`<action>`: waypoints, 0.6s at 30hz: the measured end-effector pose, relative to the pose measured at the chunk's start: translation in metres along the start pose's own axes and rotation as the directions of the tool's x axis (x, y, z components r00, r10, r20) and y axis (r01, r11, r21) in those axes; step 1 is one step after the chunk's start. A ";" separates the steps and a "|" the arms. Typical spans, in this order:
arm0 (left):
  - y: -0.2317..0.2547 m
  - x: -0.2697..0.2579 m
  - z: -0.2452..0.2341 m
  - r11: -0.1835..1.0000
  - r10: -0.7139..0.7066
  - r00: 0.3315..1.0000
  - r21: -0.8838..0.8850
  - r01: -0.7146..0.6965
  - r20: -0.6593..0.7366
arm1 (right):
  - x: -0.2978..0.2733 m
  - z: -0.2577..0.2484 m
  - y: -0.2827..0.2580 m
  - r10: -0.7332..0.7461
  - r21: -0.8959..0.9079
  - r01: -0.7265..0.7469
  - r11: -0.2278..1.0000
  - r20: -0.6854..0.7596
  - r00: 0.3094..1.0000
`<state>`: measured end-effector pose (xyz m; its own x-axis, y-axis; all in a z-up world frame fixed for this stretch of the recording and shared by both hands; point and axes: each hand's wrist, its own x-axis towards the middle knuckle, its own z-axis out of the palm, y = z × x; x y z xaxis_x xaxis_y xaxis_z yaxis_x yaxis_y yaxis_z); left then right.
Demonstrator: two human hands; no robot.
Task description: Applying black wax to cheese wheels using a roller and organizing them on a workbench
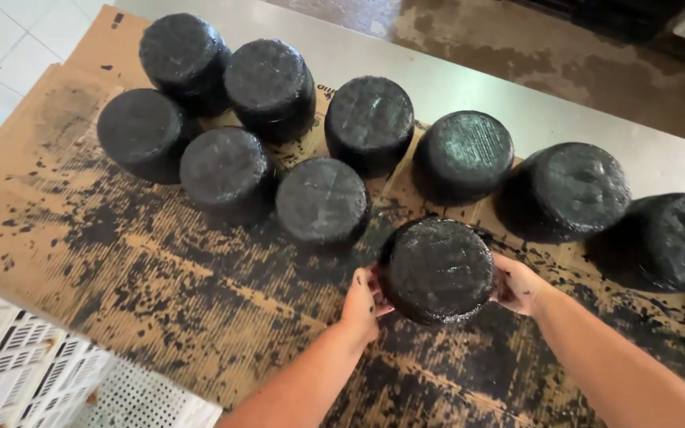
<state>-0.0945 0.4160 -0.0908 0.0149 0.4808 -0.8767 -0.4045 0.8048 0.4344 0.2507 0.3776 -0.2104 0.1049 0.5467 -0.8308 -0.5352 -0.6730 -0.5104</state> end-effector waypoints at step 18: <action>0.014 0.023 0.005 1.000 0.006 1.000 -0.016 -0.006 0.025 | -0.021 0.072 -0.057 0.152 -0.286 -0.128 0.950 0.063 0.986</action>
<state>-0.0950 0.4405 -0.1035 0.0355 0.4946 -0.8684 -0.4187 0.7964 0.4365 0.2189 0.4408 -0.1482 -0.0309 0.4683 -0.8830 -0.2820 -0.8516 -0.4418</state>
